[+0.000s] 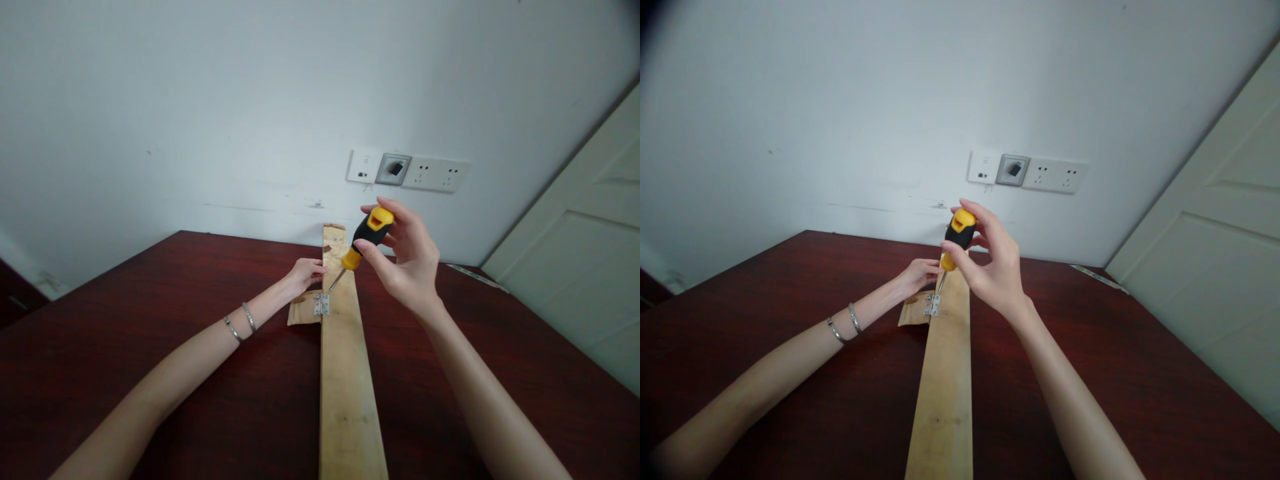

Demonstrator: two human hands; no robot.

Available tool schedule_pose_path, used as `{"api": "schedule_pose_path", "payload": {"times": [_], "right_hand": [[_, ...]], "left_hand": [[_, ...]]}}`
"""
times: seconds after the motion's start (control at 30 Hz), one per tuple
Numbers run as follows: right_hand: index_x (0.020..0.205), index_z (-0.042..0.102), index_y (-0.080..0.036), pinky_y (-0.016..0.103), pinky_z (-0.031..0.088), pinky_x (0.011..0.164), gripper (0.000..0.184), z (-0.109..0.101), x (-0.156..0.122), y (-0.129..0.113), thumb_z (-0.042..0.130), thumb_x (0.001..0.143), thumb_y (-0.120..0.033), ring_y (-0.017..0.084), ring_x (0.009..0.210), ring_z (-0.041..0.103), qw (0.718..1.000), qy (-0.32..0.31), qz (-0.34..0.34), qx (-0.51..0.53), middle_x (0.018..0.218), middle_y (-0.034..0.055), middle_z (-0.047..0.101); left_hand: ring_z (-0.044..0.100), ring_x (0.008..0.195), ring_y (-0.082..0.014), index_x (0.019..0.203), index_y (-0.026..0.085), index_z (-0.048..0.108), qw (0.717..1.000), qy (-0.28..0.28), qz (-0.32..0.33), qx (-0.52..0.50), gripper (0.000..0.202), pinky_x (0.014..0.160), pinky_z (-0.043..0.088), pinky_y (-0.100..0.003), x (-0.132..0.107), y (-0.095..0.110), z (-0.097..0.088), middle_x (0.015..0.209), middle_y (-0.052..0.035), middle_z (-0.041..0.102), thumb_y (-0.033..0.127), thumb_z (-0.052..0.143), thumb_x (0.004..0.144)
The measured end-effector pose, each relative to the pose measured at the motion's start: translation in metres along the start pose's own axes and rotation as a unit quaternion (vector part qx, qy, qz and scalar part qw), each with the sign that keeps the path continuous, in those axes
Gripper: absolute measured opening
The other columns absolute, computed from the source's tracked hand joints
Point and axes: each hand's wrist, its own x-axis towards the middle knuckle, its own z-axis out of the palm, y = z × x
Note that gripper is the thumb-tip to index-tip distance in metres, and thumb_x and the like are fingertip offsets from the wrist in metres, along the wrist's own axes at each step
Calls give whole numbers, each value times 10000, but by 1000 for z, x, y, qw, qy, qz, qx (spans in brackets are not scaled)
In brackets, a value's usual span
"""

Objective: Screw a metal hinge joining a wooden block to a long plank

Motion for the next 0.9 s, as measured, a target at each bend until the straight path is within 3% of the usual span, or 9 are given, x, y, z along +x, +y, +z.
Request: {"api": "schedule_pose_path", "payload": {"times": [0.37,0.63,0.8,0.9], "right_hand": [[1354,424,-264,381,588,779,554,0,0,3,619,841,-340,243,1096,595,1000,-17,-3,5,1297,102,565],[1351,454,-241,374,593,772,550,10,8,1,619,838,-351,242,1055,623,999,-48,-7,11,1270,109,595],[1360,447,-230,360,591,767,550,18,11,2,611,844,-328,238,1073,618,999,-45,-18,21,1275,109,596],[1371,439,-224,359,591,762,560,24,11,3,605,847,-329,241,1073,622,999,-46,-19,16,1273,112,600]], "left_hand": [[665,724,-188,819,38,708,1000,-15,-16,3,213,735,529,-305,1,1,-4,879,-147,712,12,687,609],[649,682,-180,763,76,688,999,-19,-1,27,202,670,523,-293,3,1,-7,796,-99,701,10,671,573],[594,628,-152,696,93,662,999,-31,19,29,78,624,478,-265,4,-2,-8,697,-57,672,46,667,633],[572,610,-148,713,98,659,999,-24,26,29,110,618,460,-269,7,-5,-9,678,-43,666,26,653,631]]}}
